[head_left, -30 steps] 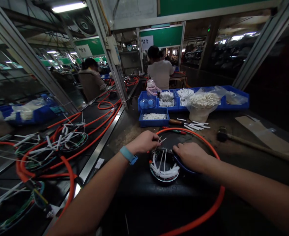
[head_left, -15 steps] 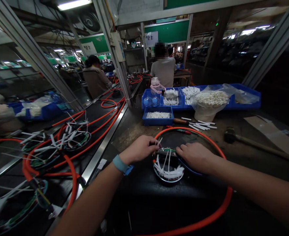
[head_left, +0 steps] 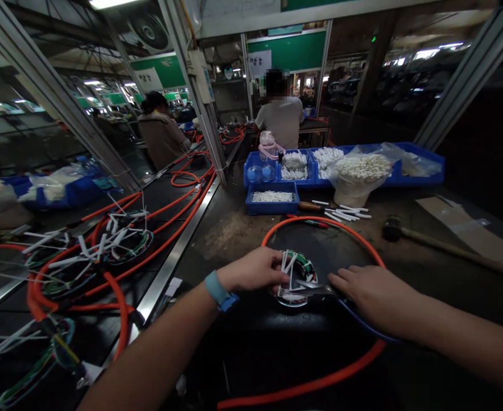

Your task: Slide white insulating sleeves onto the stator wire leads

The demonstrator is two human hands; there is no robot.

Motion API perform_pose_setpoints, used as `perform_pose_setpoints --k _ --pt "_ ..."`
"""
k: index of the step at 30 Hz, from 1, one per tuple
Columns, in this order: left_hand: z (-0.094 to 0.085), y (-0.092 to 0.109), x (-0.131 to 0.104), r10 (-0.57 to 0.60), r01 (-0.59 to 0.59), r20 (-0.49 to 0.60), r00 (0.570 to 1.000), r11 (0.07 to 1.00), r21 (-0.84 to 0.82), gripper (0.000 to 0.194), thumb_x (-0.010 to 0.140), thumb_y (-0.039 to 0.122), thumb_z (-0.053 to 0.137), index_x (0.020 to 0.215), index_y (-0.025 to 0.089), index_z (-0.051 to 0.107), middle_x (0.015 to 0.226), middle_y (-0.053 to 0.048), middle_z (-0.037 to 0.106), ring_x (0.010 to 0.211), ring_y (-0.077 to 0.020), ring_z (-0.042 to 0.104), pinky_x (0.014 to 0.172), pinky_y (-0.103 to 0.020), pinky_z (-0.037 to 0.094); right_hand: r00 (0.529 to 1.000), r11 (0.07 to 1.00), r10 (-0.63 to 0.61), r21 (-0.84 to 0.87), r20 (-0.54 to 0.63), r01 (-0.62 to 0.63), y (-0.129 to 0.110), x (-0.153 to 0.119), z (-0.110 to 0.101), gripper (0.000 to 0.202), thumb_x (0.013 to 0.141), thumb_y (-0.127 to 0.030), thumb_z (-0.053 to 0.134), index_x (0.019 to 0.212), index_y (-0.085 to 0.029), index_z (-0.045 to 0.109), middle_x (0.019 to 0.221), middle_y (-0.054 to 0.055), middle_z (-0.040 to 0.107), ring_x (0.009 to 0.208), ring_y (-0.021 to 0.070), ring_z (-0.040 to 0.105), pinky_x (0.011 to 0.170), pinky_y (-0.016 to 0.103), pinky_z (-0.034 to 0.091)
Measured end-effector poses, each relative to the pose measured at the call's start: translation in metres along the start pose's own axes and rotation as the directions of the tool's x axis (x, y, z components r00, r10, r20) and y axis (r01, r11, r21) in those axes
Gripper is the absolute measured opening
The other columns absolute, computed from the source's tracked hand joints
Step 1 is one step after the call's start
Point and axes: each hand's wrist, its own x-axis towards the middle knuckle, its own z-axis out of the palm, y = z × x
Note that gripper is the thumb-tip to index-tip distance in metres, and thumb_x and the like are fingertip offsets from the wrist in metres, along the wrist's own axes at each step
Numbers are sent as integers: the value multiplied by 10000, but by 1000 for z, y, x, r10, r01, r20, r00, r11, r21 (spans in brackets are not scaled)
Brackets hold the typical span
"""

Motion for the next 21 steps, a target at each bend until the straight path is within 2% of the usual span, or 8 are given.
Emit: perform_pose_setpoints --k 2,3,7,11,16,19,21 --pt "4 5 5 -12 12 11 1000 1000 6 98 725 200 594 767 125 641 558 42 554 507 -91 504 532 -200 422 999 1000 -28 12 14 28 -9 8 -4 247 825 -110 417 1006 -197 561 830 56 628 673 202 593 543 274 350" --pt "5 5 7 -12 12 -1 1000 1000 -3 112 733 227 595 738 124 635 563 39 556 510 -90 502 537 -203 424 999 999 -39 13 16 39 -12 12 -6 233 830 -118 419 999 -196 559 807 53 624 647 195 588 522 269 326" --pt "5 -1 3 21 -25 -65 998 998 -54 214 740 317 611 772 107 632 579 31 564 511 -91 495 542 -215 424 997 997 -72 -10 9 72 -13 18 -8 201 827 -109 429 961 -177 562 757 56 619 600 174 586 485 272 263" --pt "2 -13 -3 21 -35 -134 991 994 -102 285 733 379 627 782 98 633 585 16 582 522 -94 507 546 -213 410 996 995 -94 -13 14 94 -8 16 -3 176 807 -91 433 897 -166 565 737 57 628 595 177 599 481 278 266" --pt "-4 -24 -11 24 -54 -198 980 987 -149 322 746 417 633 805 101 645 641 5 593 529 -81 493 548 -209 414 997 997 -78 -17 8 78 -8 18 2 228 788 -77 432 937 -162 582 741 64 639 588 192 608 483 272 289" --pt "-8 -31 -15 49 -99 -350 935 987 -128 323 749 433 629 808 116 642 686 -3 605 588 -96 534 608 -223 454 999 996 -41 76 19 39 1 9 6 233 791 -96 446 951 -172 598 775 67 655 636 198 623 529 271 354" --pt "-12 -36 -12 83 -153 -467 880 981 -115 335 758 450 611 837 124 625 697 -8 616 614 -109 566 632 -237 478 996 981 87 172 -6 -85 21 -9 13 244 808 -157 491 1022 -201 600 869 77 680 735 211 643 596 277 404"
